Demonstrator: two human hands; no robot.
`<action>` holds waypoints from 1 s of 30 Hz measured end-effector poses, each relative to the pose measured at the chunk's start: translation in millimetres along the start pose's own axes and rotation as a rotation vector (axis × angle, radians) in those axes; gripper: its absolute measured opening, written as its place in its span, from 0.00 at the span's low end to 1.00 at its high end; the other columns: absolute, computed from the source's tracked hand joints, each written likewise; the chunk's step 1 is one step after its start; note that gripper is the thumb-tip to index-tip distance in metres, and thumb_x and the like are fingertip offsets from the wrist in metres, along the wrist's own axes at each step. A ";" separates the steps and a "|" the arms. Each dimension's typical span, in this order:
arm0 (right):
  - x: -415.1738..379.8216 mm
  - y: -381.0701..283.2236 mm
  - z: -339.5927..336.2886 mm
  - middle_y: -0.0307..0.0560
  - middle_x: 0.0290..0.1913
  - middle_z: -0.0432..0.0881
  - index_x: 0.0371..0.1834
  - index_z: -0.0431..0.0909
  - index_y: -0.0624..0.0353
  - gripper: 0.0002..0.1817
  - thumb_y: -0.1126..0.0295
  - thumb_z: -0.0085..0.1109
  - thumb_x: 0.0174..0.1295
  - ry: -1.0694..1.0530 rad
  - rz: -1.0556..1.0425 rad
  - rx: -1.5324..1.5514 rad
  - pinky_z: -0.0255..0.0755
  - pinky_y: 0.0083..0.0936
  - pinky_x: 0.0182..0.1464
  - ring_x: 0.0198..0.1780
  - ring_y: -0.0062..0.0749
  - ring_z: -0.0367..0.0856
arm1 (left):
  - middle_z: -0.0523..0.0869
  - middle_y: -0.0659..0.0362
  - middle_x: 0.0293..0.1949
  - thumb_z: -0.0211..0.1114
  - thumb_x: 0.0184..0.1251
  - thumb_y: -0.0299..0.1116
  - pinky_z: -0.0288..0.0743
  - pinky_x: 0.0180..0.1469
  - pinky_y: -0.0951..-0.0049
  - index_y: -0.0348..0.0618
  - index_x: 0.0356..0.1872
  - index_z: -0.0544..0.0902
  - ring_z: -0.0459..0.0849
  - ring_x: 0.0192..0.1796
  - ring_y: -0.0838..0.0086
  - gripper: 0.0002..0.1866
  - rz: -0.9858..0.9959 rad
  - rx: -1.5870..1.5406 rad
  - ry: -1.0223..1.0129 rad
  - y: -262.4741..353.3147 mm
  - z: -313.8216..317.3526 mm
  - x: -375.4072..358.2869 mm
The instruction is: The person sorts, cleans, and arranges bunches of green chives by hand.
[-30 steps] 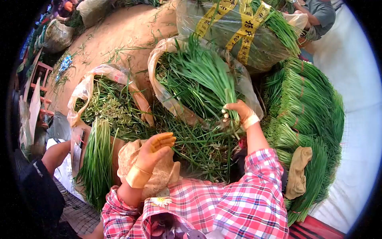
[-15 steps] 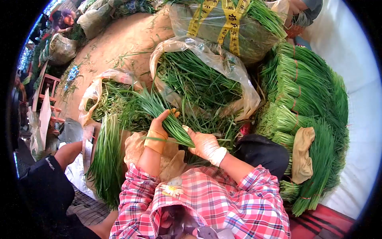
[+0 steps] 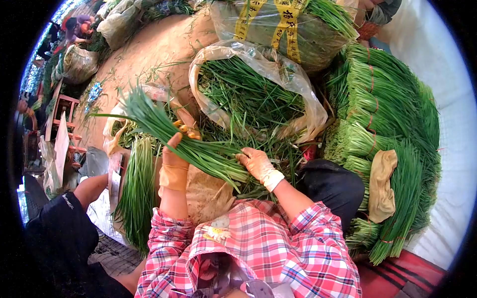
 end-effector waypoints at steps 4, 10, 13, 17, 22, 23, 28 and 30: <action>1.2 15.7 -1.6 0.59 0.43 0.80 0.48 0.75 0.69 0.21 0.61 0.56 0.61 0.091 -0.008 -0.046 0.71 0.27 0.47 0.43 0.41 0.79 | 0.80 0.56 0.38 0.62 0.58 0.26 0.79 0.45 0.54 0.42 0.54 0.71 0.81 0.37 0.65 0.21 0.138 0.104 0.001 34.5 -16.3 -0.8; -2.3 7.6 -23.8 0.36 0.28 0.80 0.46 0.77 0.61 0.17 0.58 0.54 0.64 -0.063 0.356 1.065 0.56 0.17 0.15 0.20 0.16 0.69 | 0.82 0.59 0.39 0.66 0.59 0.33 0.81 0.42 0.64 0.43 0.59 0.68 0.82 0.38 0.70 0.27 0.250 0.160 0.102 80.6 -8.0 -14.6; 4.1 41.7 -57.7 0.33 0.27 0.76 0.55 0.72 0.59 0.20 0.57 0.46 0.68 0.073 0.343 1.155 0.57 0.17 0.18 0.19 0.15 0.67 | 0.82 0.64 0.36 0.64 0.60 0.34 0.82 0.39 0.68 0.44 0.61 0.68 0.82 0.36 0.75 0.27 0.287 0.125 0.193 105.0 -23.9 -24.1; 9.8 25.7 -56.1 0.46 0.43 0.80 0.65 0.63 0.56 0.27 0.69 0.52 0.61 -0.074 0.222 1.144 0.76 0.26 0.33 0.33 0.27 0.78 | 0.82 0.60 0.37 0.66 0.58 0.33 0.82 0.39 0.66 0.39 0.54 0.72 0.82 0.37 0.73 0.23 0.150 0.194 0.191 78.7 -29.8 -22.6; 10.7 -28.5 -35.3 0.48 0.48 0.78 0.67 0.60 0.57 0.33 0.57 0.58 0.61 -0.476 0.054 0.710 0.76 0.30 0.39 0.38 0.31 0.80 | 0.75 0.45 0.55 0.65 0.54 0.27 0.77 0.52 0.50 0.37 0.48 0.73 0.77 0.55 0.52 0.19 -0.161 0.129 0.157 7.7 -11.3 -10.9; 11.1 -44.8 -30.1 0.47 0.43 0.80 0.66 0.61 0.58 0.31 0.60 0.57 0.61 -0.506 0.028 0.707 0.74 0.25 0.38 0.35 0.26 0.80 | 0.73 0.45 0.57 0.65 0.53 0.27 0.74 0.55 0.48 0.37 0.47 0.73 0.74 0.57 0.50 0.19 -0.207 0.075 0.106 -4.0 -10.3 -7.2; 23.1 -56.4 -13.6 0.41 0.35 0.80 0.50 0.74 0.62 0.18 0.62 0.50 0.62 -0.544 -0.035 0.048 0.71 0.20 0.31 0.30 0.20 0.76 | 0.78 0.48 0.52 0.63 0.56 0.28 0.74 0.53 0.47 0.38 0.47 0.73 0.79 0.50 0.53 0.17 -0.166 0.072 -0.059 -19.8 18.8 -1.1; 17.6 -61.9 -20.6 0.41 0.34 0.80 0.50 0.74 0.62 0.19 0.60 0.51 0.61 -0.509 -0.069 0.067 0.70 0.21 0.29 0.29 0.21 0.76 | 0.83 0.52 0.41 0.63 0.56 0.30 0.78 0.46 0.47 0.38 0.45 0.74 0.84 0.36 0.61 0.16 -0.041 0.049 -0.114 -10.9 16.6 7.0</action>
Point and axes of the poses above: each hand's wrist, its own x-axis towards the middle knuckle, its own z-axis out of the palm, y = z × x, the point moved 3 cm from there along x, towards the middle knuckle
